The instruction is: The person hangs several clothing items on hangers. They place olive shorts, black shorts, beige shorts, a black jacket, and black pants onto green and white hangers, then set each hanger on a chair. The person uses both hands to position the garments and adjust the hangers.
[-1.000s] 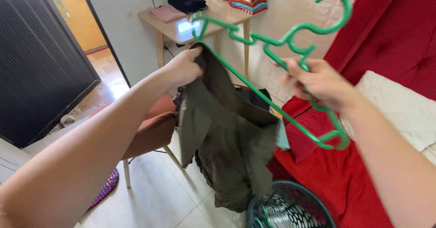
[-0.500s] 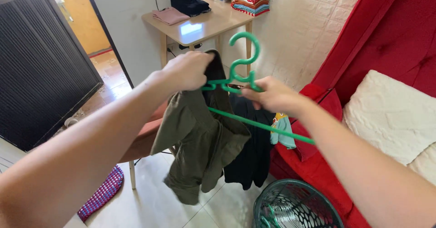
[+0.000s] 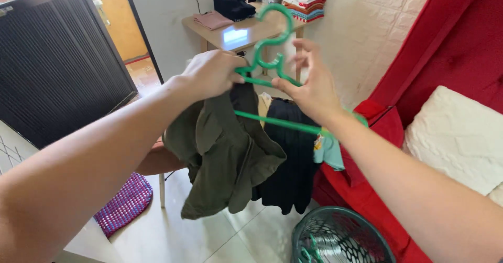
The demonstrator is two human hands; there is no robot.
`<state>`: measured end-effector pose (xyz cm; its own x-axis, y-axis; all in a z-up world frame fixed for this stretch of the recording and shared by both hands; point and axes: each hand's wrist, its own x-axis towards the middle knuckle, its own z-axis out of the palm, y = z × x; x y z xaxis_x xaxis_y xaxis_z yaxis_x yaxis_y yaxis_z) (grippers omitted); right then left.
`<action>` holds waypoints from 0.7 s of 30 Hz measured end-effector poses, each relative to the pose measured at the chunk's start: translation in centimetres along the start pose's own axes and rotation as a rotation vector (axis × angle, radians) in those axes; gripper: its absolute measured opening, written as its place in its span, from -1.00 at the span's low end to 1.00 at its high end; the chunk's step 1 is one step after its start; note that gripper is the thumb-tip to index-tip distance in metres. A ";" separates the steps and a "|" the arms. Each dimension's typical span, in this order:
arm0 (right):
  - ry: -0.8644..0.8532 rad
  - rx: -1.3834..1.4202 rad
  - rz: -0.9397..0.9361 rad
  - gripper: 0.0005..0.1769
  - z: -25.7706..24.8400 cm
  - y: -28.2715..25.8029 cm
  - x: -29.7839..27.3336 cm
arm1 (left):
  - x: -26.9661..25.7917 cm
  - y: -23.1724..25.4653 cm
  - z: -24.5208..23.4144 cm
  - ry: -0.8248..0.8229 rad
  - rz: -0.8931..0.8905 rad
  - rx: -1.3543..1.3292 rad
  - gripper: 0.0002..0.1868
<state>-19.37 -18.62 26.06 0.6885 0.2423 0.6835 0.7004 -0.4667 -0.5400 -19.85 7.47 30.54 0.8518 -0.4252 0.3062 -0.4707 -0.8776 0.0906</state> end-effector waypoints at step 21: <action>0.270 0.457 0.857 -0.40 4.9 5.3 -8.7 | -5.6 8.9 -9.6 0.540 0.335 -0.134 -0.76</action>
<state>-20.72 -19.04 14.83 0.9679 -0.2490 0.0343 0.0331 -0.0090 -0.9994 -31.02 4.16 38.70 0.4343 -0.4695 0.7687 -0.7452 -0.6667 0.0139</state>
